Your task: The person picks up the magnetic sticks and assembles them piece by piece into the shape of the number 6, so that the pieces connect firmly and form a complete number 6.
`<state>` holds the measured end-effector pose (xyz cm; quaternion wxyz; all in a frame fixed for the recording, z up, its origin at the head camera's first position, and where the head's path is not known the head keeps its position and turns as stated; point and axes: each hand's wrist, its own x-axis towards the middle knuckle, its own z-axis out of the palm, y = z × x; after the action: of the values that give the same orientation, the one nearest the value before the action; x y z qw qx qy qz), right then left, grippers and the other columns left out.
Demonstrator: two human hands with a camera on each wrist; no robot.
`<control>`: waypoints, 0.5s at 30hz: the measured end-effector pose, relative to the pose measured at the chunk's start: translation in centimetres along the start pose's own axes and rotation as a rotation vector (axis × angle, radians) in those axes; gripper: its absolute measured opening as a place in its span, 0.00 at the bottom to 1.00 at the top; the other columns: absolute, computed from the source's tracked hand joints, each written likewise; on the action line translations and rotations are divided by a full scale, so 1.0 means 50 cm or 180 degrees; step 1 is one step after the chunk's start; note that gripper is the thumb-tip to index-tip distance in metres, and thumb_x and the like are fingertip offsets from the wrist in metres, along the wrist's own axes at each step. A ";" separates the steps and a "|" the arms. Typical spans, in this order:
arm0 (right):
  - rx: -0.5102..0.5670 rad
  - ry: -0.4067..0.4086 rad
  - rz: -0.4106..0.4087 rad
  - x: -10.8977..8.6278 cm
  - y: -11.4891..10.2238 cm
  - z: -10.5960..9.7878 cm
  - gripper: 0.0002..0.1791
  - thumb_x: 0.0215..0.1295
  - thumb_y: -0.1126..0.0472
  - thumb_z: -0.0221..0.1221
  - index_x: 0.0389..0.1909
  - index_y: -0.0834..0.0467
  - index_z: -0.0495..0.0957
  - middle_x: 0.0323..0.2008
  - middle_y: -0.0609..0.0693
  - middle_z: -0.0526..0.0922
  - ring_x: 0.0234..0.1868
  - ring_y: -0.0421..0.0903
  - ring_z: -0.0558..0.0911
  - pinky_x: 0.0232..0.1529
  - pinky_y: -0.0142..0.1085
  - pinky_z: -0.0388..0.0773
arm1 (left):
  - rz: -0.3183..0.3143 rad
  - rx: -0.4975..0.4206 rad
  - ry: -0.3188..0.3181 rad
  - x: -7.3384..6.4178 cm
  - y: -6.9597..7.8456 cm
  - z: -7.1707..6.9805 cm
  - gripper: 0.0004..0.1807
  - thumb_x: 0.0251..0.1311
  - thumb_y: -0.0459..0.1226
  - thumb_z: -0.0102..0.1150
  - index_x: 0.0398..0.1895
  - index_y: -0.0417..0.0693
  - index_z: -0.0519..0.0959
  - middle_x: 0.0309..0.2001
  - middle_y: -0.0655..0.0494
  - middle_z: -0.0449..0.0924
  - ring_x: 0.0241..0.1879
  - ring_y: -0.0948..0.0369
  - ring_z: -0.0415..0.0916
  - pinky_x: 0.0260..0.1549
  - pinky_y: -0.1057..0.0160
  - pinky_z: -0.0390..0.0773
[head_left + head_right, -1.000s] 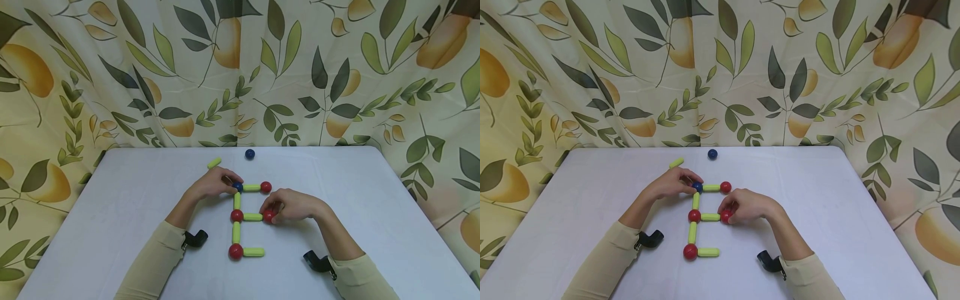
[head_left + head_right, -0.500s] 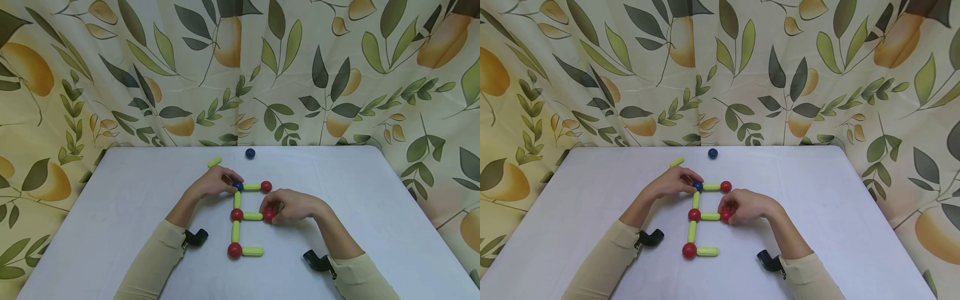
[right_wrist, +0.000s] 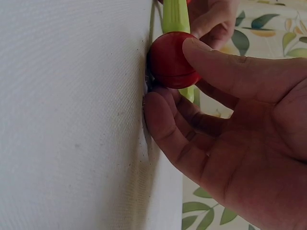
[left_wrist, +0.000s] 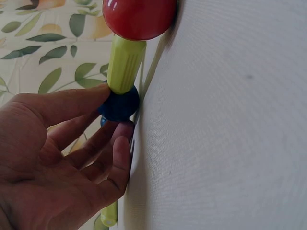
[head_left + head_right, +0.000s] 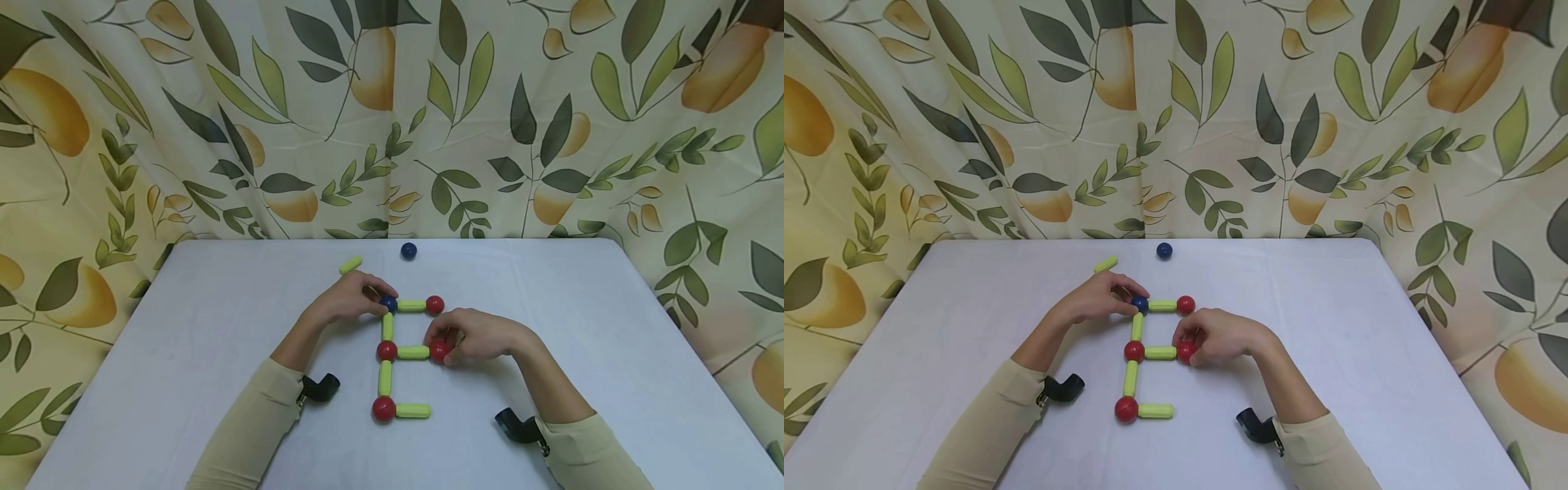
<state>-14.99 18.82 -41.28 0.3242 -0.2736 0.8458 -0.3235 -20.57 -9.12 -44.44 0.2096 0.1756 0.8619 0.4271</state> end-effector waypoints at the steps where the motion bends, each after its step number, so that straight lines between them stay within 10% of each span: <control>1: -0.0005 0.0003 0.0000 0.000 0.000 0.000 0.16 0.60 0.66 0.71 0.50 0.53 0.85 0.40 0.48 0.83 0.42 0.47 0.79 0.43 0.38 0.79 | -0.0006 0.0002 0.0003 0.000 0.000 0.000 0.15 0.62 0.35 0.72 0.53 0.54 0.89 0.48 0.58 0.87 0.47 0.58 0.79 0.46 0.63 0.79; 15: 0.0002 0.0004 0.0026 0.000 0.002 -0.001 0.17 0.61 0.65 0.70 0.50 0.53 0.85 0.40 0.48 0.84 0.42 0.47 0.79 0.44 0.39 0.79 | 0.0042 0.0047 0.0006 -0.001 0.000 0.000 0.15 0.63 0.34 0.71 0.52 0.54 0.89 0.49 0.57 0.86 0.47 0.58 0.80 0.46 0.63 0.80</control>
<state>-15.04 18.90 -41.32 0.3250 -0.2698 0.8471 -0.3225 -20.52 -9.15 -44.43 0.2047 0.1825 0.8640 0.4222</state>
